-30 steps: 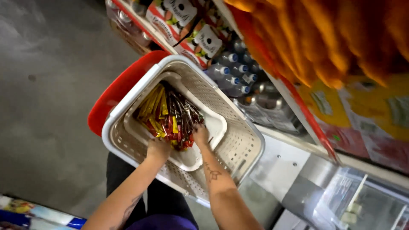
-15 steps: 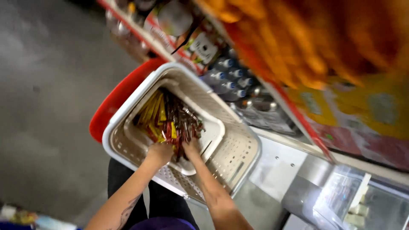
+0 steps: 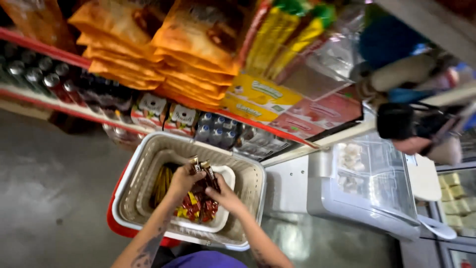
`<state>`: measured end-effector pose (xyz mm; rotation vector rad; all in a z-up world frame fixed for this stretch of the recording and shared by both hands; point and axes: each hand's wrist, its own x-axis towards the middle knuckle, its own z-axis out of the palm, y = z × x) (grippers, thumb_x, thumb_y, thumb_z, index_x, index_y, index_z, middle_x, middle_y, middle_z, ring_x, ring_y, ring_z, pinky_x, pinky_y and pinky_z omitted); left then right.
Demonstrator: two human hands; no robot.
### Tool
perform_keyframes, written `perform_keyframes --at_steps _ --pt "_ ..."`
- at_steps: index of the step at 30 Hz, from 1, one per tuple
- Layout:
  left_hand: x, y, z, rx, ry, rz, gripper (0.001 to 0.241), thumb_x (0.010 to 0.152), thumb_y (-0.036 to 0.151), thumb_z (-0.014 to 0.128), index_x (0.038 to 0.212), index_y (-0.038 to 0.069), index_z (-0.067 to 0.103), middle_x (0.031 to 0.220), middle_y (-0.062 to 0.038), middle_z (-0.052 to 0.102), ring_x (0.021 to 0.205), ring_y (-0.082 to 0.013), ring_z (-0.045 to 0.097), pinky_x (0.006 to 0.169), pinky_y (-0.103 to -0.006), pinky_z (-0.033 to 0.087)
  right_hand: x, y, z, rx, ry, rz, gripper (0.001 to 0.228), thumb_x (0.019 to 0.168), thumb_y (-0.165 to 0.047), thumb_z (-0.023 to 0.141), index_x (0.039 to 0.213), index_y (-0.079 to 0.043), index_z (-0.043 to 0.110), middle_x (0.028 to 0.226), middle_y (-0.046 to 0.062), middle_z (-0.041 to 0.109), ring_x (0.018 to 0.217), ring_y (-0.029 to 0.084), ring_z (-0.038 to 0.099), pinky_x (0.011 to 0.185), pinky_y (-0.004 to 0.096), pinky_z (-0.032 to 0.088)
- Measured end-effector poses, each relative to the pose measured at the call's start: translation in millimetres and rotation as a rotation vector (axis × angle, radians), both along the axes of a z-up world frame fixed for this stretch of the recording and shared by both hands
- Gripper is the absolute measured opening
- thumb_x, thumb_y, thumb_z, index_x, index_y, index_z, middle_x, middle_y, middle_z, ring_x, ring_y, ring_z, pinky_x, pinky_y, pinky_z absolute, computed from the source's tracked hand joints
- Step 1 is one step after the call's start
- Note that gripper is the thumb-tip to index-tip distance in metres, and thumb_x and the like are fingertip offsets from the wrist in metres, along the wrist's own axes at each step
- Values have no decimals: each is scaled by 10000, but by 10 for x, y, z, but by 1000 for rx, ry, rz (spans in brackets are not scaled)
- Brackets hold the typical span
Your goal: Stocking instant coffee sachets onto a store shelf from a basket.
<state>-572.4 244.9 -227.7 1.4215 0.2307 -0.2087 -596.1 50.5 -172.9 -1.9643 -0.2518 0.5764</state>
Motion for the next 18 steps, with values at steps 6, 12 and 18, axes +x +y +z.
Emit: perform_keyframes --at_steps 6,12,18 --pt "385 186 963 142 -24 -123 341 797 122 834 1112 31 739 858 -32 787 735 -122 699 688 -302 572 325 -11 639 22 -18 -214 340 990 -269 666 1268 -82 608 1169 81 733 1138 201 682 1003 340 525" --pt "477 106 1822 195 -16 -216 366 840 203 828 1172 51 802 851 -73 802 651 -184 624 595 -356 488 412 -200 1050 367 -127 -258 314 985 -234 702 1214 -31 632 1057 54 678 990 150 622 875 327 510" --pt "289 -31 1881 781 -352 -345 418 834 335 769 1244 258 738 935 -132 793 817 -245 763 714 -415 583 393 -368 1094 -26 -348 -113 322 942 -318 751 1157 -80 733 1089 85 683 1012 200 671 928 373 530"
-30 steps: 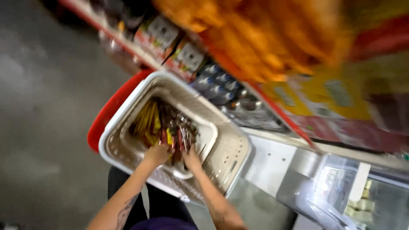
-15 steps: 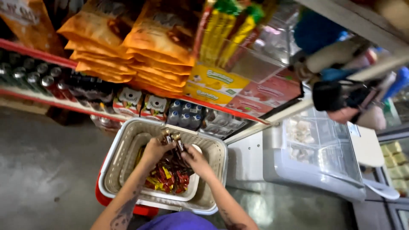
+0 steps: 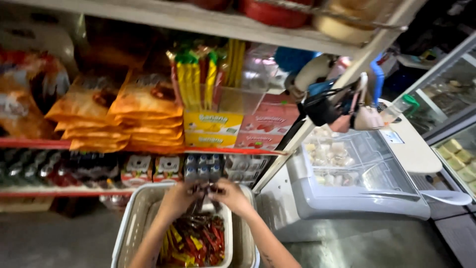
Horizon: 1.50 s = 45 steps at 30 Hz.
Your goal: Stocking instant coffee sachets onto a store shelf from a basket.
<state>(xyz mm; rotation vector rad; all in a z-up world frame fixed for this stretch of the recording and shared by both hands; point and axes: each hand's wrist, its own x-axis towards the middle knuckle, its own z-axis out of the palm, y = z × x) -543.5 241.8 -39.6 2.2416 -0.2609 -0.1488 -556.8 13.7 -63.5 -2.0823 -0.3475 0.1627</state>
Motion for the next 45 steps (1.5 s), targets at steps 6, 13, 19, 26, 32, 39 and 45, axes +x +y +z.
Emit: perform_keyframes --at_steps 6,13,19,26,32,39,45 --pt "41 -184 189 61 55 -119 344 850 286 736 1185 222 771 1104 -101 776 967 -315 746 849 -448 569 -230 109 1063 -297 182 -86 400 957 -329 751 1277 -118 636 994 174 740 923 296 729 856 404 554" --pt "-223 -710 2330 -225 -847 -223 465 790 20 736 1247 82 674 1105 -127 673 1058 -354 659 879 -437 541 -71 -387 2004 47 -956 -275 490 747 146 711 1203 -25 655 1190 146 718 1076 264 738 937 340 603" --pt "518 -1072 2752 -243 -1218 -286 430 854 -36 681 1271 51 622 1227 -147 665 1161 -352 649 933 -428 562 597 -605 2765 274 -1107 -255 407 905 173 699 1258 -21 643 1295 150 701 1148 214 718 974 311 619" --pt "1352 -1310 2687 -49 -1127 -120 391 800 -17 612 1188 25 637 1147 -191 674 1058 -400 667 829 -471 565 1558 -834 2695 337 -913 -304 285 953 93 656 1214 -17 677 1124 112 765 1047 184 727 908 296 576" --pt "2149 -1617 2397 94 -866 90 155 927 -4 540 1040 9 645 1014 -258 696 946 -462 696 753 -539 569 2210 -889 2616 -111 -914 -468 283 870 -49 698 1150 -70 734 1016 237 722 980 404 706 780 417 561" --pt "4205 -2210 1306 561 -599 188 164 914 27 589 983 83 726 919 -130 754 863 -285 775 673 -431 634 2971 -1136 2243 -181 -905 -551 287 851 -148 726 1134 -101 741 1058 241 705 1002 445 660 807 473 570" --pt "4601 -2298 1115 479 -950 539 260 895 74 642 1144 77 716 1094 -144 744 901 -272 760 701 -368 620 3271 -1096 2217 -280 -858 -584 327 757 -214 803 1054 -91 742 1052 163 744 996 397 687 850 467 545"
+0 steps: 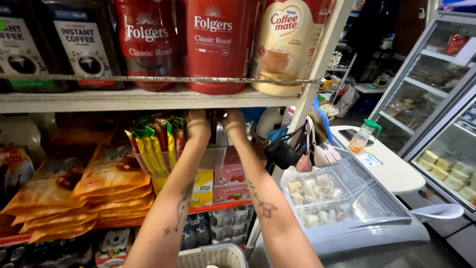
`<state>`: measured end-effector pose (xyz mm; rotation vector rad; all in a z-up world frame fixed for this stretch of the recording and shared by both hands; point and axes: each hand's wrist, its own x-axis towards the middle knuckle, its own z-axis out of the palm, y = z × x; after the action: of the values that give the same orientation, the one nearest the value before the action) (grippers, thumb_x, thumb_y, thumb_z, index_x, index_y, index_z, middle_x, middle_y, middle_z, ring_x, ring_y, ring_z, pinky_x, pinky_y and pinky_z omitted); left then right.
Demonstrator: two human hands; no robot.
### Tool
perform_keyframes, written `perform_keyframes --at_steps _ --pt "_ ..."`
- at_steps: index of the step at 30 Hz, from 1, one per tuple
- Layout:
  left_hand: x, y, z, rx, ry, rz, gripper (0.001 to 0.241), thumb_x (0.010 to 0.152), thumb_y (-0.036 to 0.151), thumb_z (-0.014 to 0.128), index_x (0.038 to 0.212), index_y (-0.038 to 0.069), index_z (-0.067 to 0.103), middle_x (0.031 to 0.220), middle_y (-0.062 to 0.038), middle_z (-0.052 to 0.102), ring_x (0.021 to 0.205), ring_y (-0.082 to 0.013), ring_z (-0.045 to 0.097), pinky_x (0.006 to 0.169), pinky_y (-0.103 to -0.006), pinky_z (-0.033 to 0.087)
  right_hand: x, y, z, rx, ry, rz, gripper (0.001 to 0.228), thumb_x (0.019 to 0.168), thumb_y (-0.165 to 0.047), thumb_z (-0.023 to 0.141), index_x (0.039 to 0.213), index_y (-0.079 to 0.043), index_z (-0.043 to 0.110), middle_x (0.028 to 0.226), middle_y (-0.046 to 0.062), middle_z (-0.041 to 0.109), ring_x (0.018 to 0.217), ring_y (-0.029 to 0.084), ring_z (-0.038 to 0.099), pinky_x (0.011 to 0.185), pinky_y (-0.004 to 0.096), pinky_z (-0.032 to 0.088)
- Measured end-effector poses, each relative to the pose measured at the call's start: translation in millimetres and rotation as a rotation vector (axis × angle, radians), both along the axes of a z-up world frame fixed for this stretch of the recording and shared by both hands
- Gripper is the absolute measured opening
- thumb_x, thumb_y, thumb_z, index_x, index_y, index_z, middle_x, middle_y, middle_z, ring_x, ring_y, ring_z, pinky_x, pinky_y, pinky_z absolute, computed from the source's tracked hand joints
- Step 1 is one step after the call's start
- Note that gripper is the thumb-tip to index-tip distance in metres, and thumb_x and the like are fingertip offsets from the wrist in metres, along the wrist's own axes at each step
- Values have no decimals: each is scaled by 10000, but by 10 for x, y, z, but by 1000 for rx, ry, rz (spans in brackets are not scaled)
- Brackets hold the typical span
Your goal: Stocking instant coffee sachets onto a store shelf from a basket.
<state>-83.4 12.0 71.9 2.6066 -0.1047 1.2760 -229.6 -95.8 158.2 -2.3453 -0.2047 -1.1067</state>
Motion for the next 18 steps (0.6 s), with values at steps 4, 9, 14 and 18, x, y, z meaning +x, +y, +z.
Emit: perform_keyframes --at_steps 4,9,14,18 --pt "-86 -13 126 27 68 26 273 930 115 628 1188 69 706 1181 -156 718 997 -279 747 765 -375 615 91 59 25 89 53 -23 282 802 -192 774 1062 -87 752 1087 166 744 1030 388 688 868 463 555" --pt "476 -121 -334 -237 276 -108 243 1102 122 521 1283 63 673 1220 -163 718 1025 -302 744 797 -378 607 145 65 37 154 40 26 389 734 -189 840 1075 -48 715 1055 196 738 1002 389 706 855 460 566" --pt "684 -195 -565 9 -107 58 356 906 109 561 1248 57 647 1234 -143 687 1077 -277 730 845 -373 628 75 26 -17 138 50 22 367 767 -214 841 1087 -69 736 1060 175 758 979 363 711 822 448 562" --pt "-188 -37 72 -345 352 -20 259 1011 191 538 1223 84 641 1095 -142 688 922 -311 713 603 -435 604 -95 130 162 166 -40 135 366 776 -208 846 1093 -67 727 1023 124 776 922 281 746 805 411 573"
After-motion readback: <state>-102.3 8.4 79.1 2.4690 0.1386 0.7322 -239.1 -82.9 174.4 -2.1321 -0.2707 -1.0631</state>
